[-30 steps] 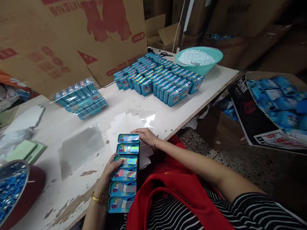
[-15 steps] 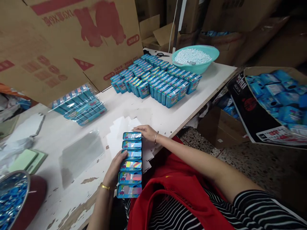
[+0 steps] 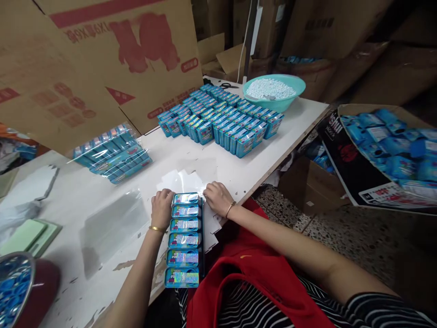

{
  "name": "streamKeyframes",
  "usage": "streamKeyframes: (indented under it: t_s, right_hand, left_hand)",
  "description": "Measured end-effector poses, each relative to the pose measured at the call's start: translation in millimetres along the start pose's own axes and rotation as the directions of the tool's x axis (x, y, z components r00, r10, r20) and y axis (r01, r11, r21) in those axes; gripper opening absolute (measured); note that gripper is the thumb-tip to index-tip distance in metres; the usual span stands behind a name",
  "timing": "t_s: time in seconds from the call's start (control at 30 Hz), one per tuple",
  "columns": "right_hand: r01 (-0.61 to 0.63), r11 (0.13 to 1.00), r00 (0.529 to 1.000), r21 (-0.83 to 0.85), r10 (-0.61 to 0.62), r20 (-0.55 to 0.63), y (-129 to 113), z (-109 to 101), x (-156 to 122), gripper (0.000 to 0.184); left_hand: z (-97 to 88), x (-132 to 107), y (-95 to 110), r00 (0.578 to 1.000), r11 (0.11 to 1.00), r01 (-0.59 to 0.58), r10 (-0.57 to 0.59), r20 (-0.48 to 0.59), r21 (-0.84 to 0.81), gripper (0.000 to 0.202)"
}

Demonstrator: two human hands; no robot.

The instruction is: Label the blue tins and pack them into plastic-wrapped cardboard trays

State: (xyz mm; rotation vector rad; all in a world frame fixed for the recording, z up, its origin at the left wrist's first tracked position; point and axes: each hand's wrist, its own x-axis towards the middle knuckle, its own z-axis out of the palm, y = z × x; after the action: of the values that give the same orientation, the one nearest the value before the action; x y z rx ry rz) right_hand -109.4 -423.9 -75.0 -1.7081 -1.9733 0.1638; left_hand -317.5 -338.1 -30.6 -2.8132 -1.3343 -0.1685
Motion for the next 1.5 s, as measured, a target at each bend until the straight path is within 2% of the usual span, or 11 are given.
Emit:
streamKeyframes:
  t_s: [0.13, 0.27, 0.5, 0.63, 0.77, 0.83, 0.97, 1.13, 1.27, 1.4, 1.5]
  right_hand:
    - [-0.089, 0.993, 0.992, -0.077, 0.082, -0.092, -12.3, -11.1, 8.3, 0.02]
    - [-0.123, 0.991, 0.984, -0.052, 0.115, -0.132, -22.1, -20.8, 11.7, 0.021]
    - [-0.152, 0.987, 0.987, -0.047, 0.149, -0.068, -32.6, -35.8, 8.9, 0.02]
    - [-0.197, 0.977, 0.98, -0.086, 0.197, -0.01, -37.4, -41.2, 10.0, 0.021]
    - [-0.272, 0.96, 0.962, -0.058, 0.274, 0.017, -42.0, -45.1, 12.4, 0.018]
    - [-0.289, 0.954, 0.955, -0.074, 0.293, 0.039, -45.6, -48.0, 12.6, 0.017]
    - [-0.274, 0.948, 0.955, -0.159, 0.288, 0.07, -54.9, -53.4, 8.7, 0.02]
    - [-0.173, 0.967, 0.982, -0.187, 0.183, 0.037, -64.1, -50.2, -4.5, 0.024]
    - [-0.147, 0.97, 0.989, -0.194, 0.143, -0.031, -62.2, -35.3, -16.9, 0.022]
    - [-0.261, 0.945, 0.965, -0.198, 0.26, -0.03, -53.4, -18.5, -21.6, 0.015]
    - [-0.364, 0.909, 0.923, -0.201, 0.381, 0.051, -46.9, -11.5, -19.4, 0.02]
  left_hand:
    - [-2.2, 5.2, 0.8, 0.997, 0.997, 0.01, -0.005, -0.072, 0.078, 0.016]
    - [-8.1, 3.0, 0.8, 0.985, 0.997, 0.061, -0.067, -0.159, -0.039, 0.019]
    - [-27.9, 7.7, -6.3, 0.995, 0.946, 0.102, -0.098, 0.028, -0.306, 0.022]
    - [-37.1, 10.8, -5.7, 0.996, 0.97, 0.082, -0.07, 0.062, -0.23, 0.028]
    - [-43.2, 11.8, 1.4, 0.973, 0.95, 0.204, -0.171, 0.153, -0.236, 0.029]
    - [-46.8, 10.1, 7.1, 0.979, 0.977, 0.184, -0.173, 0.107, -0.104, 0.03]
    - [-50.6, 3.2, 15.1, 0.999, 0.993, 0.046, -0.046, 0.0, 0.107, 0.039]
    - [-46.7, -9.3, 13.0, 0.987, 0.977, 0.158, -0.154, 0.038, -0.142, 0.033]
    - [-34.3, -26.3, 10.0, 0.994, 0.993, 0.062, -0.07, -0.082, -0.101, 0.032]
    - [-11.4, -37.4, 6.1, 0.976, 0.985, 0.096, -0.122, -0.18, -0.145, 0.03]
    - [2.3, -35.1, 5.5, 0.969, 0.963, 0.199, -0.222, -0.113, -0.18, 0.022]
